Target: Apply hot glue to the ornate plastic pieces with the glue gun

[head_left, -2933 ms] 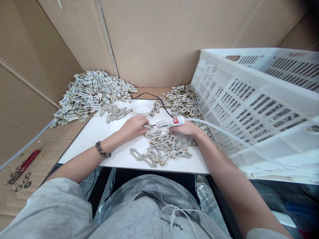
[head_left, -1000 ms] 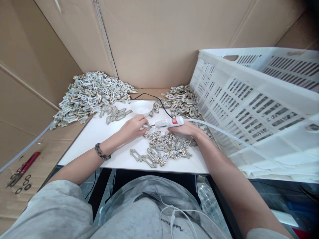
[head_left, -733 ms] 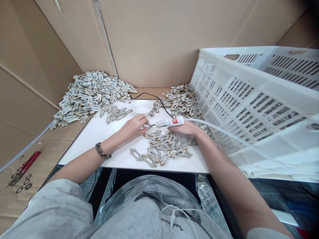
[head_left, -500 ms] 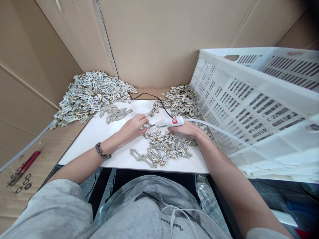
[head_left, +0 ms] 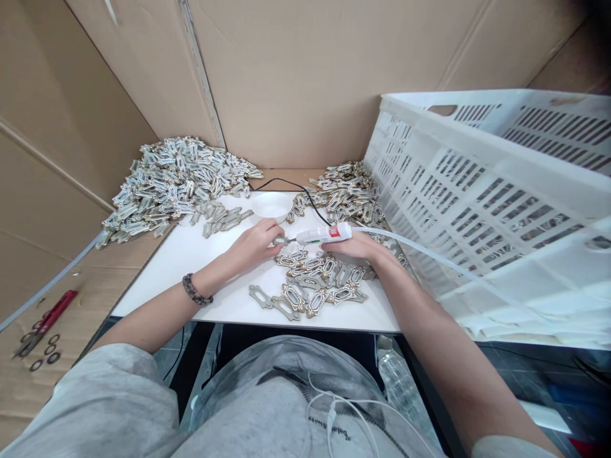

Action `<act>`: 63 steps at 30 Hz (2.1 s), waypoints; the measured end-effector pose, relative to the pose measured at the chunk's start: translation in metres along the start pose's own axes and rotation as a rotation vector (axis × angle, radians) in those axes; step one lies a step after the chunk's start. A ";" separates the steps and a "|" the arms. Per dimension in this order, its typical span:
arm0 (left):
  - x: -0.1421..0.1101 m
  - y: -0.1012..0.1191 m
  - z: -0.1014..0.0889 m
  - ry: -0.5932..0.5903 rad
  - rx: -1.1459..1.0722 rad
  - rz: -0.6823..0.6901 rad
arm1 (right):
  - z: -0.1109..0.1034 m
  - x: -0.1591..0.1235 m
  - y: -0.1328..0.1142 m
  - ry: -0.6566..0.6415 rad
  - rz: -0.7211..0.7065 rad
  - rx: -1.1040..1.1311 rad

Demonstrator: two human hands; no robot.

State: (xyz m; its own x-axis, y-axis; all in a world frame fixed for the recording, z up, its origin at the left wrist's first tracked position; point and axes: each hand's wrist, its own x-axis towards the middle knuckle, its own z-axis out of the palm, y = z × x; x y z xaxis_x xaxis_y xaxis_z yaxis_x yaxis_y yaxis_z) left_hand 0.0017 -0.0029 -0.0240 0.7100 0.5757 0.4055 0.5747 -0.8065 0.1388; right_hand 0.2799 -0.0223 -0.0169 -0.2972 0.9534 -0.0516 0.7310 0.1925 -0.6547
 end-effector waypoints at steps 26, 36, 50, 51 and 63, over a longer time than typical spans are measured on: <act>-0.001 -0.004 -0.001 -0.019 -0.013 -0.010 | 0.002 0.002 0.006 -0.001 -0.025 -0.004; -0.001 -0.007 0.001 0.042 -0.032 0.048 | 0.002 0.001 0.005 0.009 0.004 -0.028; 0.000 -0.008 -0.016 0.148 -0.013 0.124 | 0.001 0.000 0.001 0.011 -0.003 -0.019; 0.000 -0.009 -0.016 0.143 -0.016 0.123 | 0.001 0.000 0.001 0.014 -0.003 -0.023; 0.000 -0.016 -0.010 0.069 -0.152 0.043 | -0.001 -0.002 -0.001 0.012 -0.009 -0.047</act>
State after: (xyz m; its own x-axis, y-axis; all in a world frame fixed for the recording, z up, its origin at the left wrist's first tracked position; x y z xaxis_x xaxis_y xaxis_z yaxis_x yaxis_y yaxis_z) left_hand -0.0112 0.0087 -0.0168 0.7000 0.5336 0.4746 0.4721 -0.8444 0.2532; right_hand 0.2801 -0.0242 -0.0152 -0.2967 0.9543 -0.0369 0.7563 0.2112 -0.6192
